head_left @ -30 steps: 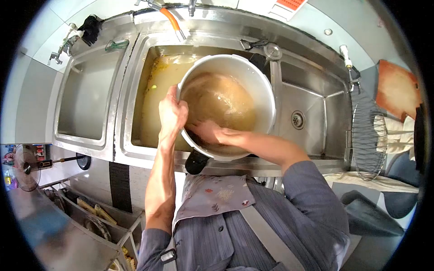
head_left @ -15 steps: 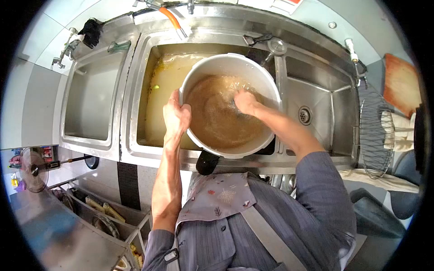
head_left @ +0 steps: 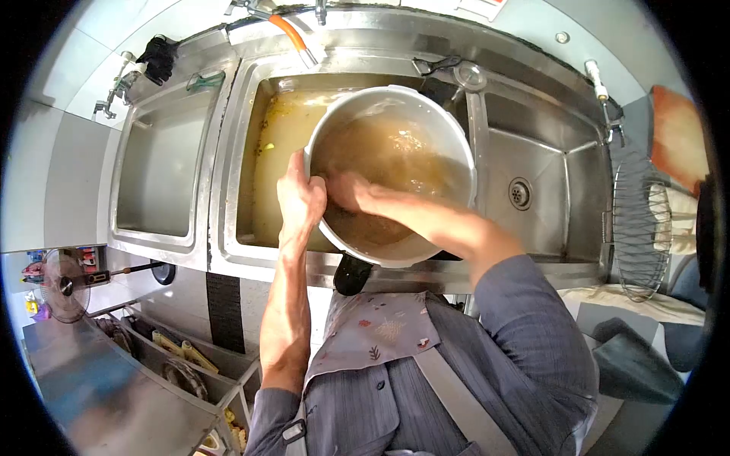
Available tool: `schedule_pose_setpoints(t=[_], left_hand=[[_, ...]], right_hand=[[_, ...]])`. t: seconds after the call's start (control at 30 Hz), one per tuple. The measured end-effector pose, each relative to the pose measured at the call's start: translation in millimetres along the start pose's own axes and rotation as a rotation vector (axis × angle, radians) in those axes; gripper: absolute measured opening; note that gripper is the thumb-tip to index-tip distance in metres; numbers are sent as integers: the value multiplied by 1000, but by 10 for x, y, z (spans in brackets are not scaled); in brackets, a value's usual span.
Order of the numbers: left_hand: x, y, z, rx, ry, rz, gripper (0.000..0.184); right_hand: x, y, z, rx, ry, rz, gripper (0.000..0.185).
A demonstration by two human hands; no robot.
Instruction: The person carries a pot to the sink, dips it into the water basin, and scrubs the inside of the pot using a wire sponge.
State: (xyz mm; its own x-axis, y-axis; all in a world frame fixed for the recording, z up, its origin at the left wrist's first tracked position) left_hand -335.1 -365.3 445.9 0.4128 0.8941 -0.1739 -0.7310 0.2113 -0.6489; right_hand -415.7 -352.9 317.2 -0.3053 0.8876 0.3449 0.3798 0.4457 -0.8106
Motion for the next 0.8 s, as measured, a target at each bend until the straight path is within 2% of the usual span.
schedule_pose_setpoints(t=[0.07,0.13,0.2,0.23,0.3,0.33,0.4,0.47,0.53,0.6,0.63,0.67,0.73,0.8], left_hand=[[15,10,3,46,-53,-29,60],[12,14,-38,88,-103,-54,60],[-2,17,-39,84,-65,-27,60],[-2,11,-21,88,-64,-25,60],[19,45,-72,156,-173,-74,60],[33,43,-70,157,-177,-76,60],[4,31,-32,112,-151,-82,61],[11,18,-7,83,-156,-73,61],[29,19,-24,53,-171,-64,61],[32,-5,2,64,-102,-28,61],[34,-21,35,58,-103,-28,61],[40,-23,45,54,-143,-50,61],[27,-20,12,43,-181,-74,62],[22,0,13,69,-93,-50,62]], right_hand=[[-347,-81,408,96,73,88,30],[-445,-87,948,82,112,83,32],[-163,-205,1477,121,377,40,30],[34,-290,1578,146,354,187,28],[337,-267,1610,302,298,141,25],[465,-166,1578,426,270,-55,24],[419,611,1740,572,14,-301,21],[579,834,1436,438,16,-303,21],[576,1075,1352,183,250,-373,27],[444,909,843,236,46,-164,30],[376,863,701,233,42,-162,30],[317,718,630,-46,102,-53,25],[278,330,487,-331,158,59,22],[166,-238,330,274,92,24,26]])
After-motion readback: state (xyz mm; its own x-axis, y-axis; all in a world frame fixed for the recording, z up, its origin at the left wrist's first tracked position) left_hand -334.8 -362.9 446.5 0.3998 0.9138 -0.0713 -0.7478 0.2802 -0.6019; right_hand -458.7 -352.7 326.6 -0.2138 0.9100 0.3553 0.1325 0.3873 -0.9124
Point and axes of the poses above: each hand's wrist, its own x-axis away from the middle knuckle, its own y-axis out of the palm, z = x × y, the point moved 9 cm from there along -x, towards the middle knuckle, and after that the axes turned 8 degrees about -z, right-handed, at the moved point
